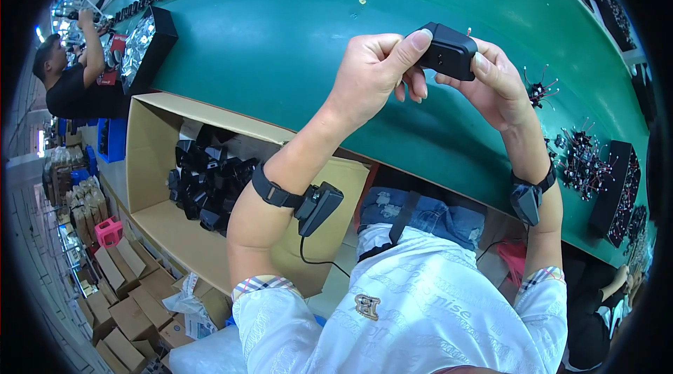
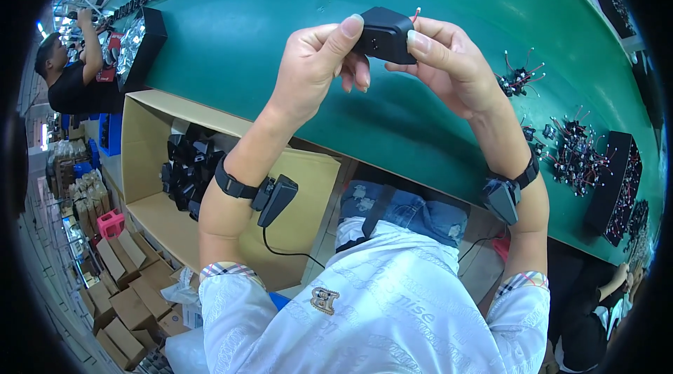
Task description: Assembling small electronic components into plastic housings on a production line.
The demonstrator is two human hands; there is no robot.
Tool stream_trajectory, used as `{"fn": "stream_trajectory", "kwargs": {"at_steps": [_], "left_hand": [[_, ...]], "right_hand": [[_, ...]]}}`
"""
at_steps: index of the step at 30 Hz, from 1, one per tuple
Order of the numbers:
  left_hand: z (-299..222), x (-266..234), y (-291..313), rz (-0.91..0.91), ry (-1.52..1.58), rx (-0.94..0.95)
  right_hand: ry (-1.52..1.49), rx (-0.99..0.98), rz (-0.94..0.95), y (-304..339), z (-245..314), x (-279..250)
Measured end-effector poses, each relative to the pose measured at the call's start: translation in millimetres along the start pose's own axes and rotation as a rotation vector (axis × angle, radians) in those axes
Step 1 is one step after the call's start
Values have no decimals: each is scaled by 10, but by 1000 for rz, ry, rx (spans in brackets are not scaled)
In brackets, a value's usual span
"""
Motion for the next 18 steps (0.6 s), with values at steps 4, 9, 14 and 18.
{"fn": "stream_trajectory", "kwargs": {"at_steps": [4,9,14,18], "left_hand": [[-88,-21,4,-100,-36,103],[-134,-43,15,-104,-72,152],[-110,-60,14,-130,-8,124],[-130,-68,15,-131,8,142]], "right_hand": [[-27,18,1,12,72,78],[117,83,-9,55,88,88],[-31,11,-13,15,33,188],[-60,4,17,10,46,196]]}}
Point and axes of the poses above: each hand's wrist, its own y-axis away from the middle knuckle, its own x-axis out of the palm, z = x × y, the point moved 8 cm from there along -y, towards the middle knuckle, and after that the axes turned 7 degrees about z, right-handed, at the moved point
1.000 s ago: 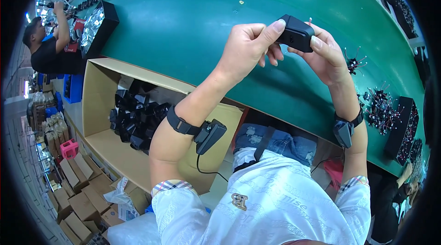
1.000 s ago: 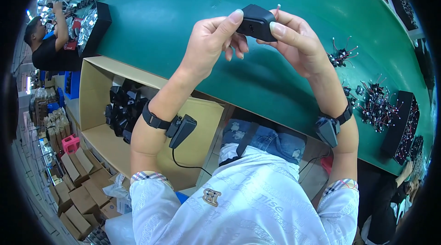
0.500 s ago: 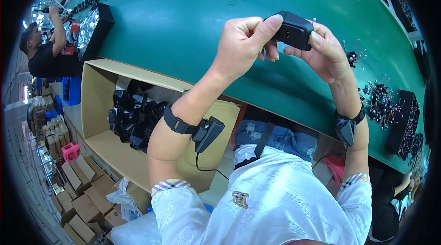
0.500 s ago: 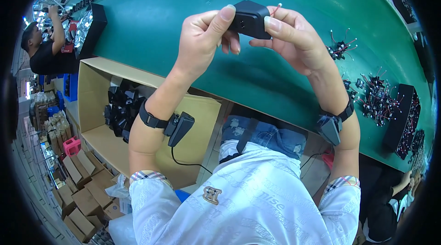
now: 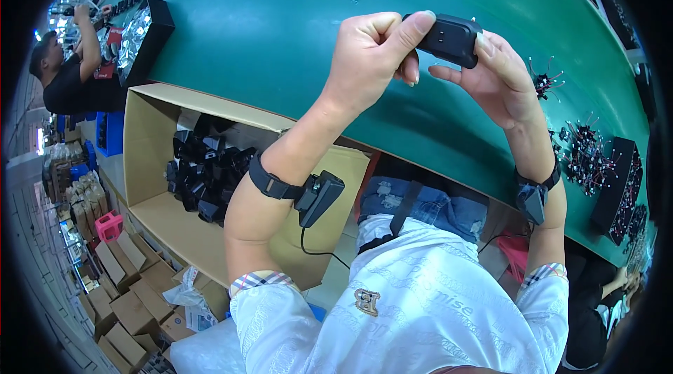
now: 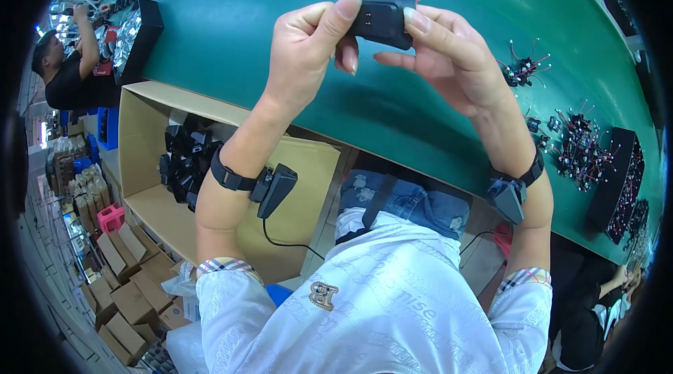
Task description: Assembling small electronic components into plastic housings on a production line.
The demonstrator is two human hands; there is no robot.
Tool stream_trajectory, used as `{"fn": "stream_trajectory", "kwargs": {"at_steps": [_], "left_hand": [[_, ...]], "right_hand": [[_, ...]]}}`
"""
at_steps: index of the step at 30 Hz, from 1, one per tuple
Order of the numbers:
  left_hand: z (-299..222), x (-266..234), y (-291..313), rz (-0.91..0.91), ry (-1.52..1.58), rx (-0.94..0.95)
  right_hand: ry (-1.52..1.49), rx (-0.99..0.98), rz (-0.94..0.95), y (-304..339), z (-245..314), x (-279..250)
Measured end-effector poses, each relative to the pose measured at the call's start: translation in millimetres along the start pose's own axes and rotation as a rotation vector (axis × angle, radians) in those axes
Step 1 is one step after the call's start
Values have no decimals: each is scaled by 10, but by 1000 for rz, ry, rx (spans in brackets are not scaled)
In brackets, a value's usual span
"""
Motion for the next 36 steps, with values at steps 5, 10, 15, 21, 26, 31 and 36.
{"fn": "stream_trajectory", "kwargs": {"at_steps": [5,10,15,21,26,31,36], "left_hand": [[-142,22,69,-7,-83,89],[-106,-57,44,3,-84,86],[125,-164,-89,-39,-195,-84],[160,45,-29,87,-825,38],[282,204,-15,200,-981,20],[284,239,23,267,-1005,-42],[282,246,41,307,-985,-40]], "right_hand": [[-109,-25,34,22,-7,86],[-60,-36,19,-22,12,78],[1680,-521,-189,-538,835,165],[2055,-46,-279,-1703,620,-880],[2132,157,-344,-2011,322,-1113],[2176,289,-338,-2040,307,-1063],[2196,134,-286,-1884,399,-936]]}}
Point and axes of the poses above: each hand's wrist, its own y-axis away from the middle knuckle, its own x-axis out of the palm, z = x × y, the point moved 8 cm from there along -y, towards the middle knuckle, and after that the axes turned 7 degrees about z, right-handed, at the moved point
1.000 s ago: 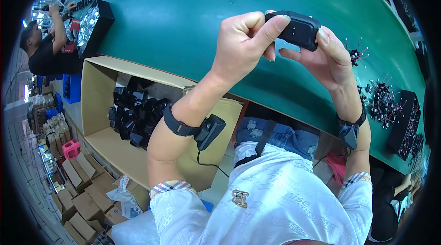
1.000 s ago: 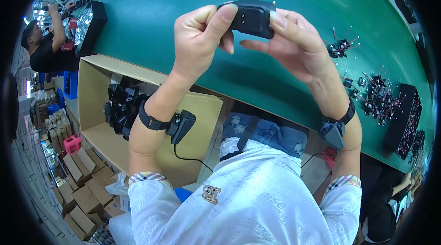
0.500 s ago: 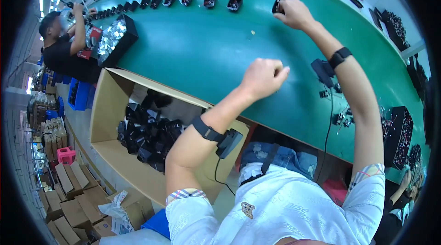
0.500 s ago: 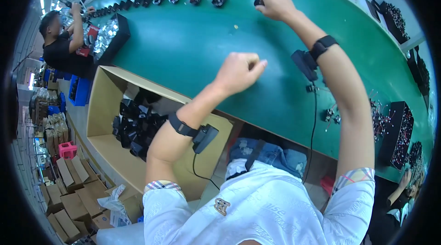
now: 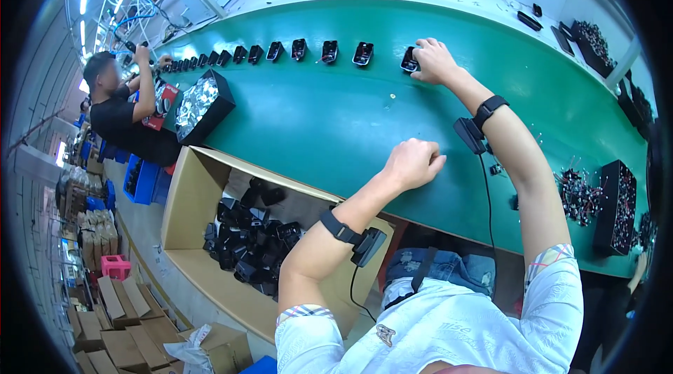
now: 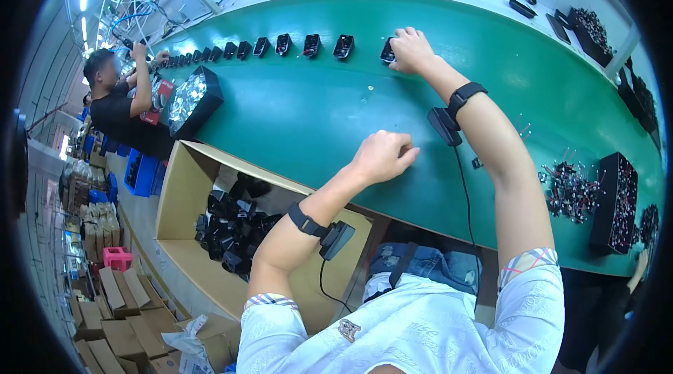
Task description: Assembling small electronic components into plastic housings on a production line.
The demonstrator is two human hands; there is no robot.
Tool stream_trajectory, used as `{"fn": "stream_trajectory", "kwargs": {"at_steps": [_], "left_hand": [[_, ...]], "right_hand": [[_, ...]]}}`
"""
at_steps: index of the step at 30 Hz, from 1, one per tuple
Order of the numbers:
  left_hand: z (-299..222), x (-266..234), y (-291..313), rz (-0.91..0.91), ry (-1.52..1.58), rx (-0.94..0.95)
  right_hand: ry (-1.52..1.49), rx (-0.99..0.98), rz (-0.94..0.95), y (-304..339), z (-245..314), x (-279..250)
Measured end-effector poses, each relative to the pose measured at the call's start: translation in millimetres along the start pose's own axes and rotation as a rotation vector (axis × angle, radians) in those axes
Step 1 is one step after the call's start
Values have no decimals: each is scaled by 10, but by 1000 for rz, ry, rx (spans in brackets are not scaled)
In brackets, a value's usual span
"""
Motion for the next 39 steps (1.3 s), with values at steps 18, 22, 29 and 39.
{"fn": "stream_trajectory", "kwargs": {"at_steps": [18,22,29,39], "left_hand": [[3225,-1839,3500,-714,-543,-857],[3799,-1280,3253,-409,-667,-784],[4589,-933,3304,165,-691,-531],[4126,-776,2997,53,-610,-635]], "right_hand": [[-444,-43,202,2435,-798,-253],[-390,-81,117,2570,-640,-241],[-521,-107,137,2513,-562,-20],[-588,-81,81,2669,-567,-66]]}}
Point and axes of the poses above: each hand's wrist, its own y-axis away from the middle knuckle, its own x-axis out of the palm, z = x × y, the point moved 8 cm from there along -y, towards the middle knuckle, and after that the axes turned 7 degrees about z, right-handed, at the moved point
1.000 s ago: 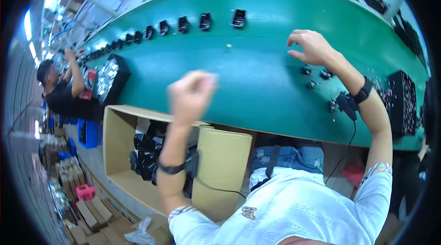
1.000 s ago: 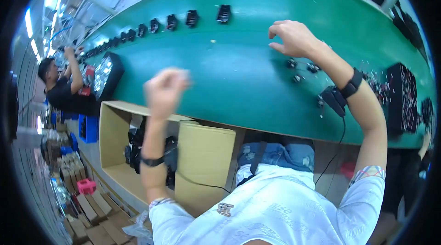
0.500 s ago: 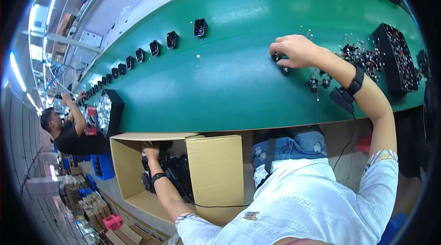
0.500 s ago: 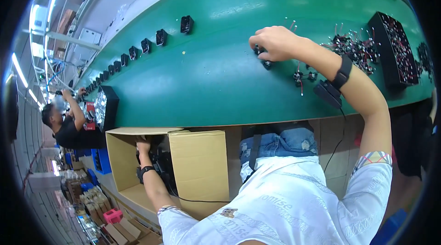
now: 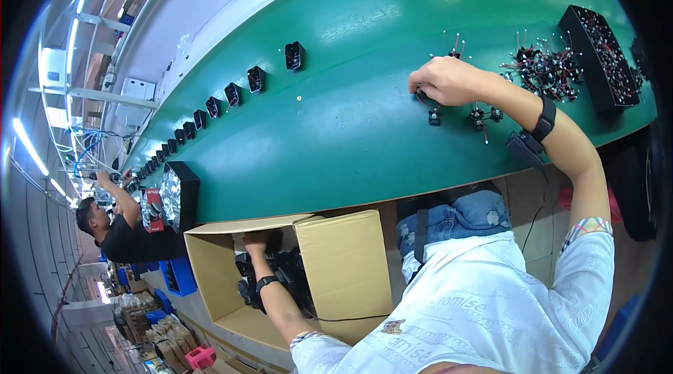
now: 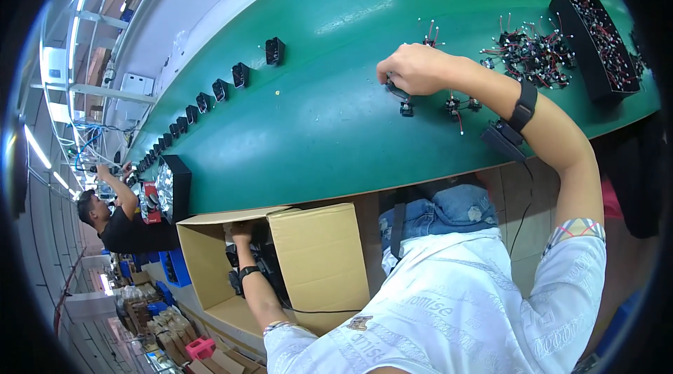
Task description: Assembling small electronic components into plastic housings on a production line.
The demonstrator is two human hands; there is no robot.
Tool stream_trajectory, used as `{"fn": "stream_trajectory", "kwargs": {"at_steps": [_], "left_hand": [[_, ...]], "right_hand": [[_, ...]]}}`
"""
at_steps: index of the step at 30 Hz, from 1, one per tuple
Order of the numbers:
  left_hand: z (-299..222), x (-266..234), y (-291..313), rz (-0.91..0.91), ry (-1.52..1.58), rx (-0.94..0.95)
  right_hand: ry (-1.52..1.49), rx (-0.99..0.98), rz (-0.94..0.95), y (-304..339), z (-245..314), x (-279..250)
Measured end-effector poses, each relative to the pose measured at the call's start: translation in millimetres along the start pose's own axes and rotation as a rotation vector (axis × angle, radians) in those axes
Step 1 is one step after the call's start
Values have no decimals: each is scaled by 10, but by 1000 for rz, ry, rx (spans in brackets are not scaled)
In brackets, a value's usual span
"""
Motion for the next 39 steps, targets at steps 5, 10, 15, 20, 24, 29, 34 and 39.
{"fn": "stream_trajectory", "kwargs": {"at_steps": [5,10,15,20,24,29,34,39], "left_hand": [[1369,-712,990,-637,924,-526],[554,-1723,971,-656,1609,-285],[-2012,-2895,743,-395,1366,103],[-3798,-2845,322,136,1181,462],[-4742,-2730,269,371,1109,749],[-4929,-2606,273,505,1407,899],[-4797,-2519,217,693,1488,892],[-4850,-2504,207,703,1523,853]], "right_hand": [[-139,15,17,-92,193,-197],[-265,19,-160,71,134,-285],[101,-262,-549,158,446,-554],[-361,-32,-310,10,338,-522],[-668,-139,-374,22,609,-591],[-446,-404,-350,-1,1142,-709],[-296,-619,-278,-55,1463,-651],[-213,-577,-293,-120,1450,-579]]}}
Point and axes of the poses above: each hand's wrist, its own y-axis away from the middle knuckle, its own x-axis out of the palm, z = x × y, the point moved 8 cm from there along -y, towards the middle knuckle, and after that the axes turned 7 degrees about z, right-handed, at the moved point
